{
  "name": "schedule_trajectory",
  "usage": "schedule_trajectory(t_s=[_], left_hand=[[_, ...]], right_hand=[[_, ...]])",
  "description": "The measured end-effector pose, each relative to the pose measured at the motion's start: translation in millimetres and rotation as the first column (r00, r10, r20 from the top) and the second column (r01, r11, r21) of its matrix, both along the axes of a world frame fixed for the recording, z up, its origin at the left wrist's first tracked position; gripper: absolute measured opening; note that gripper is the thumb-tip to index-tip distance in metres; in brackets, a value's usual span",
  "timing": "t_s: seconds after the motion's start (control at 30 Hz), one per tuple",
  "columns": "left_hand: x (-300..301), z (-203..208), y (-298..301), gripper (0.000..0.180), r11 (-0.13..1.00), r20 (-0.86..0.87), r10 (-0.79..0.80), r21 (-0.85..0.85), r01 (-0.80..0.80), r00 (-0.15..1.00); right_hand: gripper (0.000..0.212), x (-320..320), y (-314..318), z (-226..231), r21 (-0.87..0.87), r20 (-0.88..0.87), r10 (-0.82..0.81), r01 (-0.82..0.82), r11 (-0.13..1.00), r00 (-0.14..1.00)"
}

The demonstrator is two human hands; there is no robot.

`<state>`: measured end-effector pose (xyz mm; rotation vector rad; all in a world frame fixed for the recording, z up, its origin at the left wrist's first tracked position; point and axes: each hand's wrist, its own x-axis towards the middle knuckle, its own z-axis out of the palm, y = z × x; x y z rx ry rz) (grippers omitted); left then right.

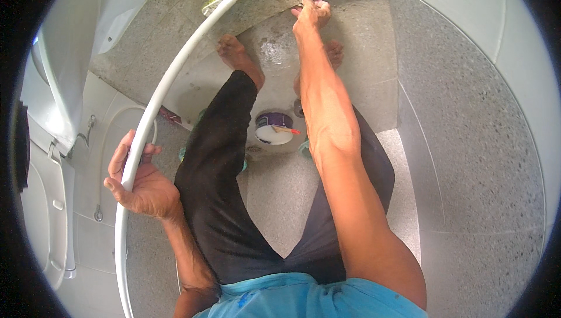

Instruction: The person sweeps a tiled bathroom floor using a long-handled brush, gathering debris near the toilet and doorway. They occasionally use their hand to pick up small pieces of debris from the floor.

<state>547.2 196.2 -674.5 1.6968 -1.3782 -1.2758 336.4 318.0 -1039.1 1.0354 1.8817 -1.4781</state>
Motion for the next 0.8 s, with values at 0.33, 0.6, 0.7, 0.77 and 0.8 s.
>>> schedule_trajectory(t_s=[0.33, 0.6, 0.7, 0.77, 0.8], left_hand=[[-4, 0, 0, 0.055, 1.000, 0.021, 0.000, -0.010, 0.000, 1.000], [-1, -1, 2, 0.056, 1.000, -0.008, 0.003, -0.014, -0.003, 1.000], [-5, 0, 2, 0.056, 1.000, -0.015, 0.011, -0.012, -0.011, 1.000], [-4, 2, 3, 0.056, 1.000, -0.006, 0.004, -0.006, -0.004, 1.000], [-3, 1, 3, 0.056, 1.000, 0.003, -0.004, -0.004, 0.004, 1.000]], right_hand=[[0.024, -36, 21, 11, -0.066, 0.213, 0.090, -0.077, 0.995, 0.973], [0.019, -117, -8, 66, -0.235, -0.269, 0.443, -0.504, 0.831, 0.855], [0.019, -87, 44, 32, 0.079, 0.025, 0.443, -0.443, 0.893, 0.896], [0.020, -60, 67, 21, 0.140, 0.288, 0.253, -0.302, 0.943, 0.924], [0.020, -49, 78, 11, 0.129, 0.407, 0.163, -0.234, 0.964, 0.899]])
